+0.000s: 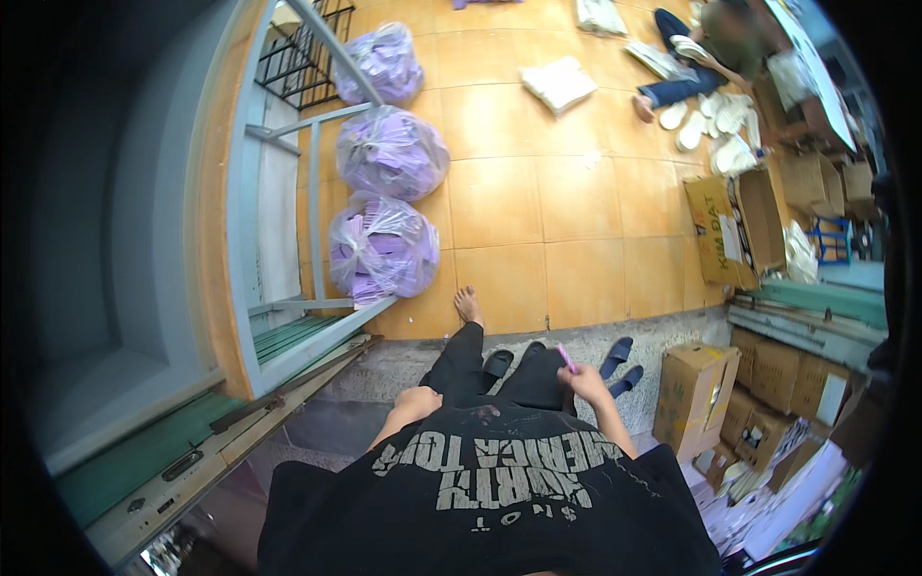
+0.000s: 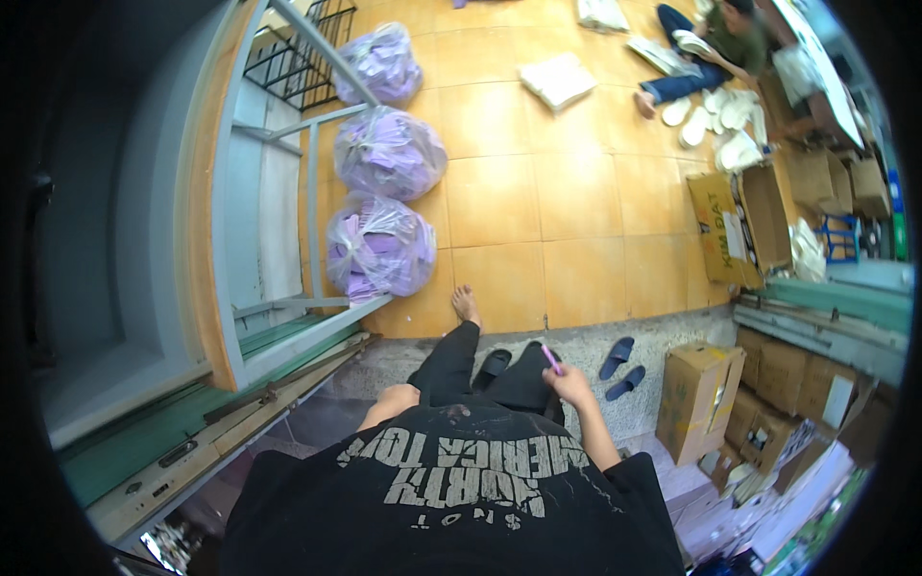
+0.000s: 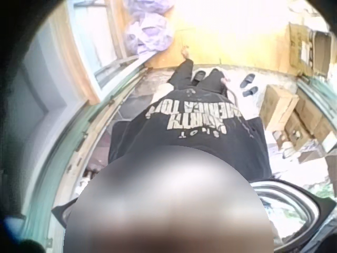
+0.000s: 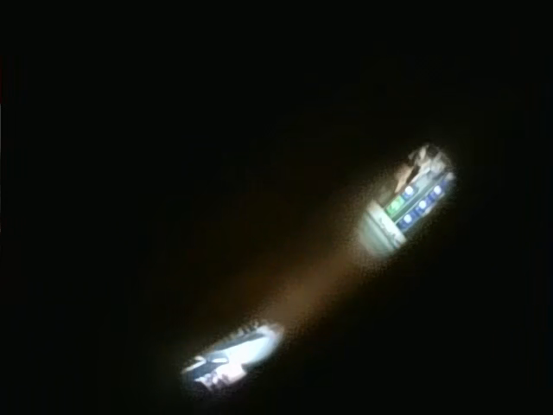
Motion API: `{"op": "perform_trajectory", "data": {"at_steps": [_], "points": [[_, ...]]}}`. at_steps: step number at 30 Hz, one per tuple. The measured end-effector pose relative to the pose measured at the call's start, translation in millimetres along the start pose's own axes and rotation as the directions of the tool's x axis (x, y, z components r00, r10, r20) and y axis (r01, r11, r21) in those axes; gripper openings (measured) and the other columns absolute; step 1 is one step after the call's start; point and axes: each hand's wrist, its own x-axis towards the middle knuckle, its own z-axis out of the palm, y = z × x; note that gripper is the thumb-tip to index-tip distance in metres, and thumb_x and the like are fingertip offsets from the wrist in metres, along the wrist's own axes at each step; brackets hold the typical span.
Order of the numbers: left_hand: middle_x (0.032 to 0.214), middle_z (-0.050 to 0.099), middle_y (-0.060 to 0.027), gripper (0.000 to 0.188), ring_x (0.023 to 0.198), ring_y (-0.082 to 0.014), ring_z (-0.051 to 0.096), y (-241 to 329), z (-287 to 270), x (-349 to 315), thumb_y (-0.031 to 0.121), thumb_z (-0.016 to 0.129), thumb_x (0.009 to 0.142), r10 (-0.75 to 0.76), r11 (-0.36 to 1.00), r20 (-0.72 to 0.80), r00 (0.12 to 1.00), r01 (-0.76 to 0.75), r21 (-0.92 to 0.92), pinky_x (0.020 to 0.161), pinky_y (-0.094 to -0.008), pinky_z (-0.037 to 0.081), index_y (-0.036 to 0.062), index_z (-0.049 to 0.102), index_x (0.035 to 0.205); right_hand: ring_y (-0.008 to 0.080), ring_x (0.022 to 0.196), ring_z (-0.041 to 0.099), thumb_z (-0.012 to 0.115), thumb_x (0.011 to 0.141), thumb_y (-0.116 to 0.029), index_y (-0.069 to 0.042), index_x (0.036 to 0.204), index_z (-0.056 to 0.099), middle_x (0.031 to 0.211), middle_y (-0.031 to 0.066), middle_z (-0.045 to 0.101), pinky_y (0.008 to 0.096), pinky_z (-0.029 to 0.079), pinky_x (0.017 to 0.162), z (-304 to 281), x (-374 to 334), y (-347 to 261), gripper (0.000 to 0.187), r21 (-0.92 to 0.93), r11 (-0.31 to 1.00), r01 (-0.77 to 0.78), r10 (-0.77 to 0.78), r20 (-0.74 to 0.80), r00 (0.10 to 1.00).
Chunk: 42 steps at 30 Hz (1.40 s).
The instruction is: The person gathers purple foam pieces, stacks them, and ties them into bundles using rubber bands. They then place the bundles into plastic bags, label the bags with a marker, and load them onto a hand truck for transport.
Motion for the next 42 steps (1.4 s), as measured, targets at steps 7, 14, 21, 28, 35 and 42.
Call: {"op": "perform_trajectory", "data": {"at_steps": [7, 14, 21, 28, 35, 42], "points": [[0.109, 0.073, -0.0263, 0.049, 0.107, -0.0450, 0.068, -48.6, -17.6, 80.7, 0.046, 0.055, 0.095, 0.057, 0.955, 0.047, 0.997, -0.041, -0.293, 0.095, -0.0521, 0.052, 0.0023, 0.073, 0.110, 0.0179, 0.054, 0.056, 0.048, 0.107, -0.038, -0.004, 0.094, 0.074, 0.061, 0.0055, 0.058, 0.0375, 0.046, 0.055, -36.8, 132.8, -167.9, 0.045, -0.161, 0.983, -0.094, 0.126, 0.200, 0.972], [0.105, 0.067, -0.0224, 0.052, 0.102, -0.0389, 0.066, -55.5, -134.8, 187.7, 0.023, 0.072, 0.092, -0.384, 0.583, -0.408, 0.828, -0.125, -0.803, 0.090, -0.0524, 0.050, -0.0002, 0.053, 0.135, 0.0459, 0.098, 0.067, 0.056, 0.096, -0.024, -0.004, 0.110, 0.071, 0.110, 0.0270, 0.070, 0.0531, 0.054, 0.088, 5.3, 344.5, -332.6, 0.029, -0.584, 0.711, 0.391, -0.403, 0.117, 0.908], [0.151, 0.043, -0.0249, 0.091, 0.142, -0.0437, 0.039, -102.7, -250.0, 320.4, 0.032, 0.081, 0.087, -0.739, 0.655, -0.525, 0.423, 0.263, -0.709, 0.116, -0.0522, 0.037, -0.0049, 0.031, 0.153, 0.0411, 0.086, 0.071, 0.067, 0.089, -0.021, -0.001, 0.120, 0.062, 0.115, 0.0206, 0.065, 0.0513, 0.058, 0.074, 161.2, 557.0, -551.3, 0.037, -0.528, 0.382, 0.758, -0.814, 0.196, 0.547], [0.144, 0.053, -0.0266, 0.053, 0.133, -0.0476, 0.050, -142.9, -266.5, 395.1, 0.027, 0.075, 0.090, -0.645, 0.712, -0.428, 0.633, 0.294, -0.637, 0.106, -0.0523, 0.044, -0.0012, 0.059, 0.131, 0.0400, 0.096, 0.072, 0.065, 0.085, -0.015, 0.008, 0.152, 0.037, 0.134, 0.0271, 0.058, 0.0474, 0.060, 0.082, 274.6, 634.3, -627.1, 0.076, -0.549, 0.495, 0.673, -0.631, 0.305, 0.713], [0.112, 0.071, -0.0272, 0.033, 0.108, -0.0432, 0.067, -153.6, -242.2, 369.7, 0.013, 0.065, 0.092, -0.646, 0.476, -0.301, 0.701, 0.062, -0.877, 0.094, -0.0466, 0.050, -0.0025, 0.064, 0.120, 0.0367, 0.091, 0.075, 0.065, 0.083, -0.014, -0.004, 0.104, 0.075, 0.101, 0.0200, 0.075, 0.0468, 0.060, 0.079, 259.0, 633.3, -610.2, 0.026, -0.506, 0.575, 0.643, -0.610, 0.259, 0.749], [0.112, 0.072, -0.0236, 0.040, 0.107, -0.0388, 0.069, -153.0, -251.3, 349.1, 0.018, 0.070, 0.087, -0.535, 0.605, -0.227, 0.814, 0.182, -0.775, 0.094, -0.0428, 0.051, -0.0028, 0.065, 0.121, 0.0356, 0.087, 0.076, 0.070, 0.081, -0.021, -0.010, 0.088, 0.079, 0.090, 0.0178, 0.076, 0.0475, 0.061, 0.074, 188.6, 585.4, -532.0, 0.015, -0.646, 0.490, 0.585, -0.459, 0.379, 0.804]]}}
